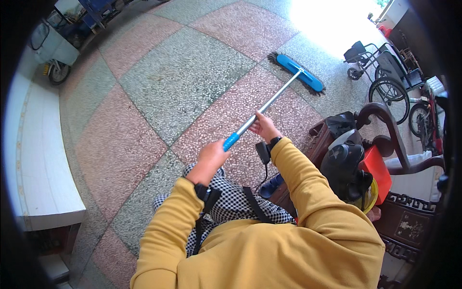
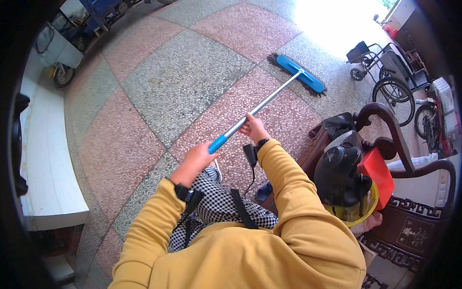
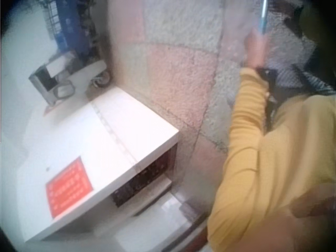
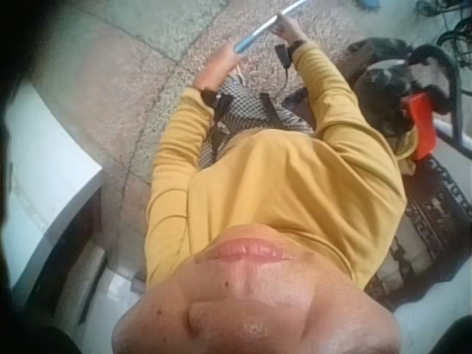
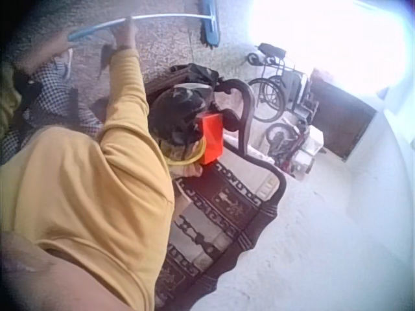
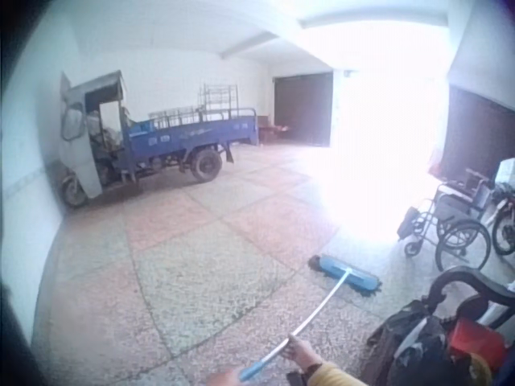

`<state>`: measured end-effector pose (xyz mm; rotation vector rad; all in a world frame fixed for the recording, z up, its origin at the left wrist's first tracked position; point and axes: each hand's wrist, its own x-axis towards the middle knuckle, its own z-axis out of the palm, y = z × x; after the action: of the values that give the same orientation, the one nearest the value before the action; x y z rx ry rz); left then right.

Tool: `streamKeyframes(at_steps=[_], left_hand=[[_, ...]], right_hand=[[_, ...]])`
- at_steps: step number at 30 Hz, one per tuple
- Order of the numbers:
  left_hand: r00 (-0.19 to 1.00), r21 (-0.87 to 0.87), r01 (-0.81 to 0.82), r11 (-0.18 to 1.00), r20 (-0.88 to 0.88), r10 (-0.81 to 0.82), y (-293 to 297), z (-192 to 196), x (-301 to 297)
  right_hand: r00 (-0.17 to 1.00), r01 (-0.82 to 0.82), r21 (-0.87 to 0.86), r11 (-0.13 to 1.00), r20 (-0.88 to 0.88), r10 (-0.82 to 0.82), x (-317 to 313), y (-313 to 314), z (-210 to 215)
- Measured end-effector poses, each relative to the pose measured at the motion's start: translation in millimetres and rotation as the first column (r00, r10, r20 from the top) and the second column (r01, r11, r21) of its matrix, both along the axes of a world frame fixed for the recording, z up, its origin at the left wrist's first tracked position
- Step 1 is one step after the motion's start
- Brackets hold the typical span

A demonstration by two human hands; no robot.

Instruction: The person sweeps a tiled floor using a blue broom. They move the broom back and forth across the floor in a garage-like area and then into an adjacent room with a round dining table and chairs.

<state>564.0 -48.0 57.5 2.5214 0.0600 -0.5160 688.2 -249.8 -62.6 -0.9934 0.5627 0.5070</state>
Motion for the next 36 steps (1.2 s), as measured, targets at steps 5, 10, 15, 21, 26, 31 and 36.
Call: streamKeyframes(at_steps=[5, 10, 15, 21, 26, 31, 36], left_hand=[[0.998, 0.242, -0.036, 0.97, -0.042, 0.047, 66, 44, -72], [0.973, 0.275, -0.133, 0.952, -0.148, 0.179, 135, 126, -166], [0.936, 0.413, -0.232, 0.88, -0.15, 0.317, 185, 236, -253], [0.885, 0.567, -0.362, 0.74, -0.041, 0.464, 201, 349, -316], [0.899, 0.589, -0.354, 0.726, -0.001, 0.438, 204, 370, -307], [0.902, 0.522, -0.344, 0.78, -0.049, 0.43, 198, 306, -264], [0.933, 0.351, -0.311, 0.883, -0.065, 0.355, 141, 204, -210]], right_hand=[[0.978, -0.171, 0.219, 0.961, -0.082, 0.193, -54, 23, 4], [0.964, -0.124, 0.227, 0.966, -0.202, 0.172, -90, 40, -4], [0.929, -0.059, 0.255, 0.965, -0.341, 0.147, -112, 81, -8], [0.729, -0.461, 0.446, 0.767, -0.302, 0.614, -158, 140, 14], [0.716, -0.434, 0.437, 0.788, -0.363, 0.596, -156, 155, 20], [0.899, -0.28, 0.287, 0.916, -0.257, 0.355, -127, 148, -22], [0.978, 0.043, 0.161, 0.986, -0.209, -0.009, -60, 90, -42]])
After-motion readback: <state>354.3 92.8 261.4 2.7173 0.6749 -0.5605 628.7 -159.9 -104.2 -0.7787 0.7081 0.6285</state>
